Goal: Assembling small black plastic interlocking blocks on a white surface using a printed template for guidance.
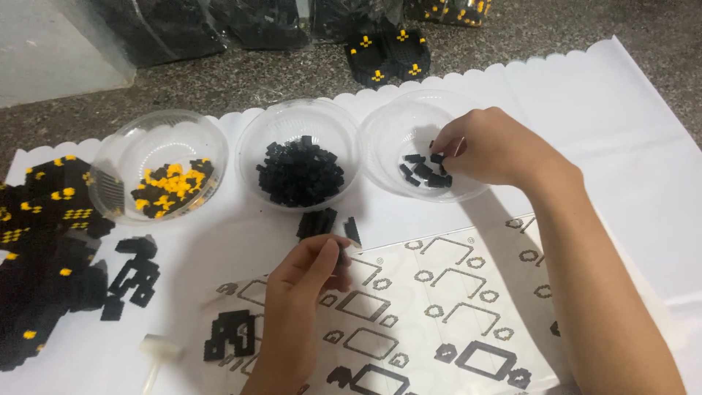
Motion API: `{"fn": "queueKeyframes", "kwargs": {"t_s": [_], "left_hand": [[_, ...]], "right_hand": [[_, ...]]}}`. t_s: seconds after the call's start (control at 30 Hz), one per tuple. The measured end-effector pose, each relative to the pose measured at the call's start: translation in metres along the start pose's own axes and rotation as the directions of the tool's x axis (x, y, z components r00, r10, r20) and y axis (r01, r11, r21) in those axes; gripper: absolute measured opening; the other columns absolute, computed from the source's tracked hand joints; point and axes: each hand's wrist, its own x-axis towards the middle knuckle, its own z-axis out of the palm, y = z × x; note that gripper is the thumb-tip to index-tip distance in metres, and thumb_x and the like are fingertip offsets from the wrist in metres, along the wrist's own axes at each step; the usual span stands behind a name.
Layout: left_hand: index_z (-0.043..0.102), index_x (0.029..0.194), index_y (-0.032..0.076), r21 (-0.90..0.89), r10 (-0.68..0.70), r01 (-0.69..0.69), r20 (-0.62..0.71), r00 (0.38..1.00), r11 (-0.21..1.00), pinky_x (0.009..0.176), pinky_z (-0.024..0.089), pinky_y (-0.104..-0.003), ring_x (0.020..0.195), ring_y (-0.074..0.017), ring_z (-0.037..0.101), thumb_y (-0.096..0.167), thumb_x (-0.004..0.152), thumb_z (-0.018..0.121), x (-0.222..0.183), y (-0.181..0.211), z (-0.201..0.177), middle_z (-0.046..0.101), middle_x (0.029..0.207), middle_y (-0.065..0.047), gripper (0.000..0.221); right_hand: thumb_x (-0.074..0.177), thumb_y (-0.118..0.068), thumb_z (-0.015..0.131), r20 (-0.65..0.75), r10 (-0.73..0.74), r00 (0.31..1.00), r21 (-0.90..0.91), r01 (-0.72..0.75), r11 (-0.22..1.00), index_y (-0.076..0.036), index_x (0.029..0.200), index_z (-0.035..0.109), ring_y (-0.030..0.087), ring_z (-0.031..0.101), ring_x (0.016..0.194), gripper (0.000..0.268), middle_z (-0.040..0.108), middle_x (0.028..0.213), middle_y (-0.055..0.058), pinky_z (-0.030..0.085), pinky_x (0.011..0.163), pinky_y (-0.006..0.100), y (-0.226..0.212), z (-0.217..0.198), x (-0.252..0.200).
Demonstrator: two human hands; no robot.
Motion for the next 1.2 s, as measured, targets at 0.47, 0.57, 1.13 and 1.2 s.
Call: {"fn": "queueKeyframes", "kwargs": {"t_s": [0.47,0.57,1.13,1.2], "left_hand": [[0.072,0.09,0.002,0.034,0.082,-0.084,0.045,0.996,0.996,0.067,0.045,-0.029,0.062,-0.0153,0.049,0.016,0.092,0.057,0.0,0.004,-0.001,0.053,0.063,-0.004,0.02],[0.071,0.095,0.002,0.023,0.099,-0.1,0.035,0.995,0.995,0.067,0.047,-0.027,0.066,-0.0147,0.052,0.015,0.09,0.058,0.0,0.004,-0.003,0.063,0.077,-0.005,0.019],[0.07,0.104,0.011,0.061,0.543,-0.585,0.305,0.783,0.809,0.059,0.044,-0.018,0.062,-0.0061,0.047,0.005,0.083,0.068,0.021,-0.005,-0.022,0.049,0.07,0.005,0.022],[0.068,0.098,0.011,0.105,0.507,-0.557,0.303,0.807,0.824,0.065,0.048,-0.019,0.067,-0.0072,0.053,0.007,0.081,0.069,0.017,0.0,-0.02,0.055,0.073,0.003,0.017]], "right_hand": [[0.086,-0.015,0.056,-0.203,-0.379,0.903,-0.124,0.36,0.925,-0.013,0.095,0.069,0.026,0.063,0.079,0.016,0.07,0.089,0.006,0.048,0.071,0.038,0.008,0.04,0.032],[0.076,-0.009,0.055,-0.107,-0.209,0.972,-0.115,0.197,0.974,-0.015,0.091,0.068,0.024,0.061,0.078,0.02,0.069,0.084,0.003,0.045,0.06,0.037,-0.003,0.047,0.027],[0.081,0.002,0.061,-0.164,-0.095,0.982,0.917,0.187,0.352,0.003,0.109,0.065,0.021,0.067,0.085,0.029,0.07,0.095,0.016,0.056,0.082,0.026,-0.049,0.086,-0.089],[0.083,0.005,0.059,-0.095,0.02,0.995,0.965,0.088,0.246,0.003,0.107,0.063,0.02,0.067,0.087,0.025,0.069,0.097,0.016,0.055,0.082,0.025,-0.057,0.082,-0.099]]}}
